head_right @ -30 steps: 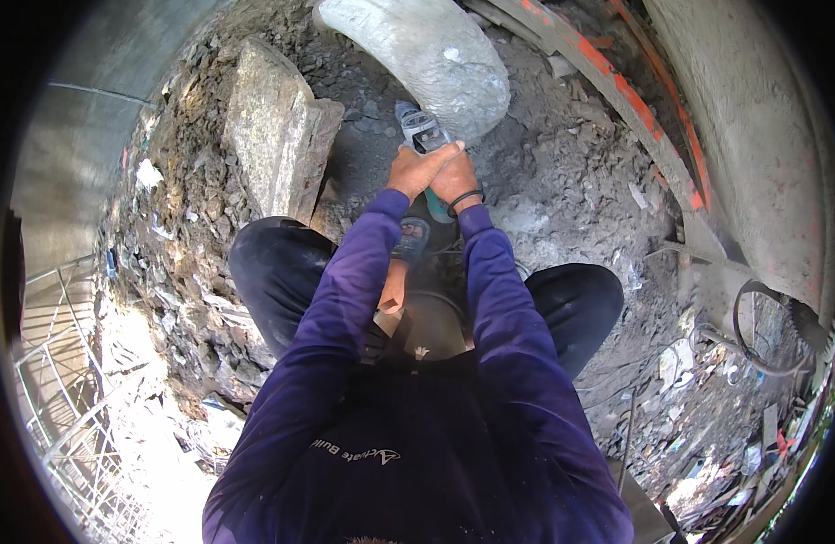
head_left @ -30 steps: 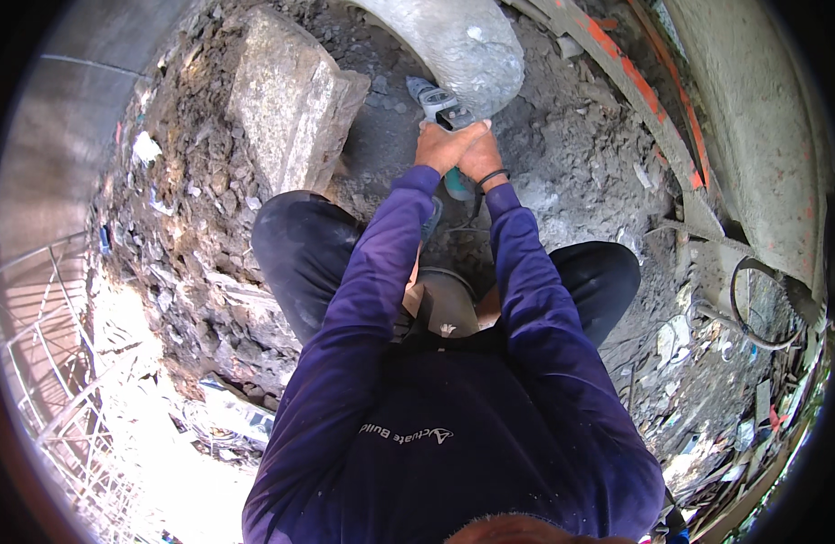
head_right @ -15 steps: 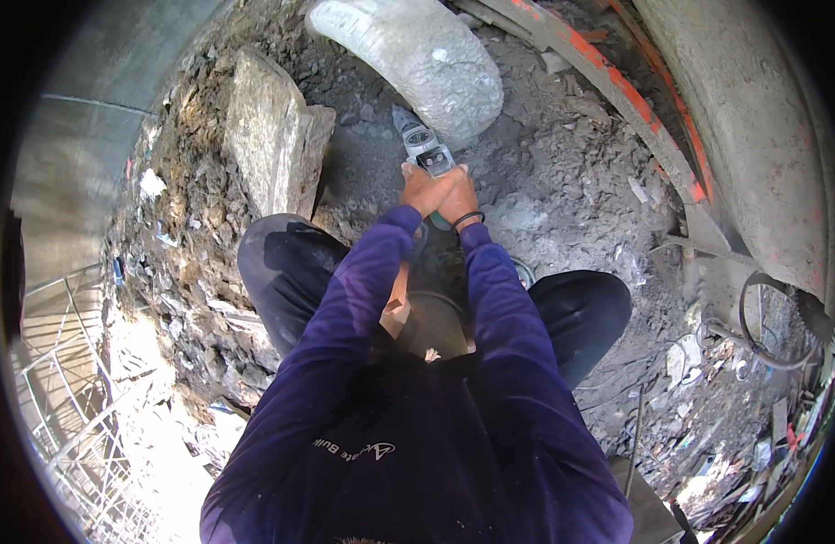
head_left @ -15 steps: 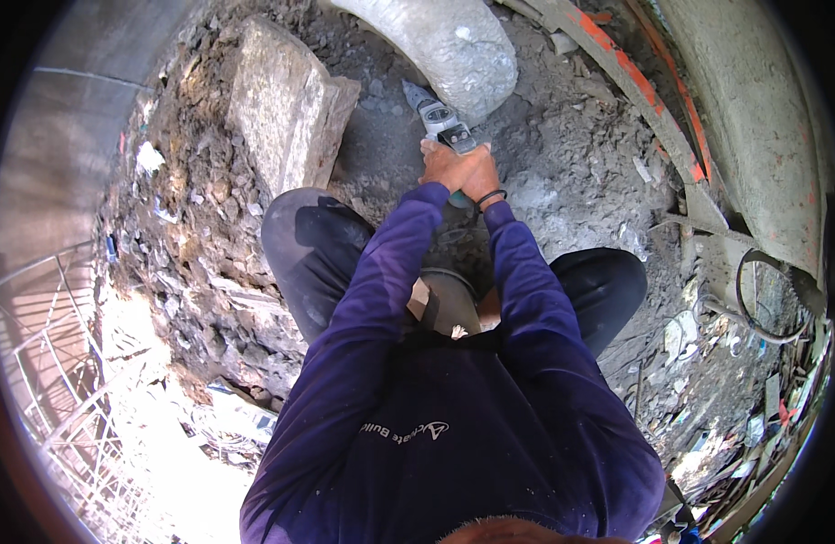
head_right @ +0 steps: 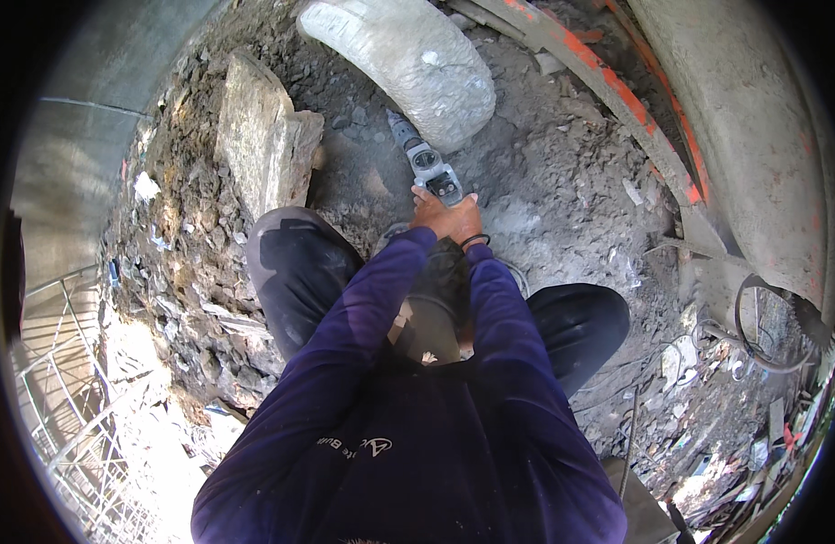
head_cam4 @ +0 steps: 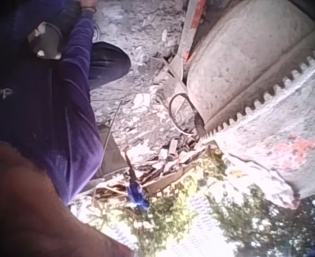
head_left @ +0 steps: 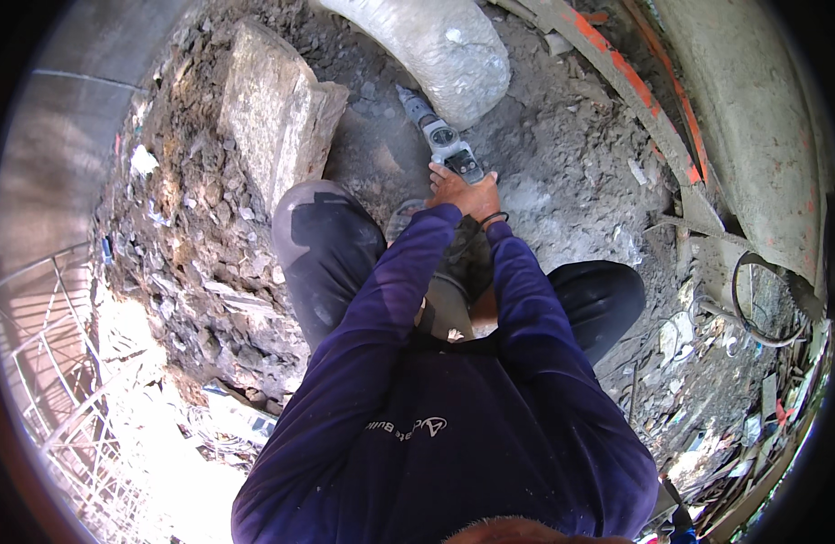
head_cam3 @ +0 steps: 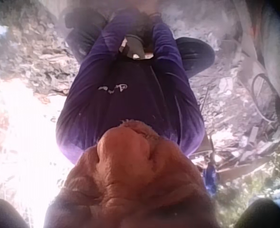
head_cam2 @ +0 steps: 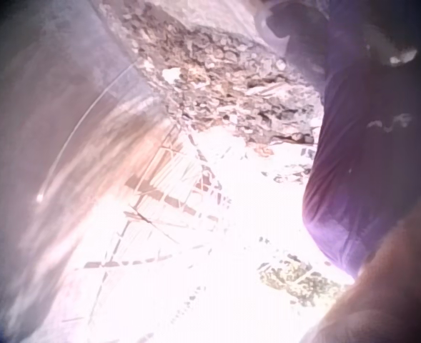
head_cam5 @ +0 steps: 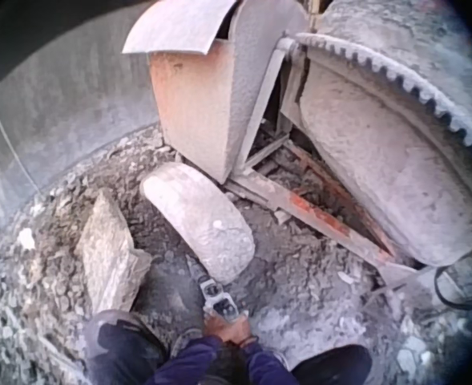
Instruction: The person uses a handheld angle grinder to grind a concrete surface between two large rocks. After grinding, the person places a rock into the ground and smooths the surrounding concrete with a trowel.
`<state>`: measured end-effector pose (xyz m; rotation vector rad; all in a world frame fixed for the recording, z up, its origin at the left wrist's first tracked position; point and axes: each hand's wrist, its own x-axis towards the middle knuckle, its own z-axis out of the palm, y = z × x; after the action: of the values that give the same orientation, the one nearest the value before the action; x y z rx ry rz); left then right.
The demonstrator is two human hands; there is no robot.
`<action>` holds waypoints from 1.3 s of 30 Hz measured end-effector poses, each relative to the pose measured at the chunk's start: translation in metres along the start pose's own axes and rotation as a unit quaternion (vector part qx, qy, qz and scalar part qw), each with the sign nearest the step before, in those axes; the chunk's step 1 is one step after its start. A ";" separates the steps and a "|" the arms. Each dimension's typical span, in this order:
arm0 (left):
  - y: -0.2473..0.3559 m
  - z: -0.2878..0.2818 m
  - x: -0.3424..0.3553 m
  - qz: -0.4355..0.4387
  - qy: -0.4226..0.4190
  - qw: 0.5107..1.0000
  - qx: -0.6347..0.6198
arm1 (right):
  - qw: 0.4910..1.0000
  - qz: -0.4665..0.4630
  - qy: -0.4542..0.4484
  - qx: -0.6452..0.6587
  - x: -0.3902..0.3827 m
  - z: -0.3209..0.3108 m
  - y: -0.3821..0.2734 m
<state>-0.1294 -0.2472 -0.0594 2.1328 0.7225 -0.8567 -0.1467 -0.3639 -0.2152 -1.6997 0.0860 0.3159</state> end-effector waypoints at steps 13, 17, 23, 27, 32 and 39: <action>-0.034 -0.023 0.001 0.010 0.111 0.980 -0.166 | 0.962 0.040 0.077 -0.259 -0.025 0.065 -0.151; -0.081 -0.086 0.012 0.003 0.193 0.934 -0.301 | 0.945 -0.062 0.026 -0.320 -0.017 0.139 -0.118; -0.131 -0.100 0.021 0.040 0.200 0.893 -0.401 | 0.954 -0.021 -0.052 -0.294 -0.024 0.186 -0.112; -0.141 -0.091 0.044 0.044 0.121 0.918 -0.376 | 0.951 -0.017 -0.046 -0.304 -0.027 0.173 -0.124; -0.067 -0.064 -0.007 0.112 0.049 0.943 -0.310 | 0.934 -0.042 -0.011 -0.355 -0.014 0.083 -0.151; -0.032 -0.072 -0.082 0.120 0.078 0.957 -0.254 | 0.955 -0.065 0.074 -0.281 -0.081 0.058 -0.204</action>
<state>-0.1778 -0.1906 0.0265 1.7816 0.6588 -0.3263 -0.1855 -0.2847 -0.0055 -2.2825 -0.0084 0.1142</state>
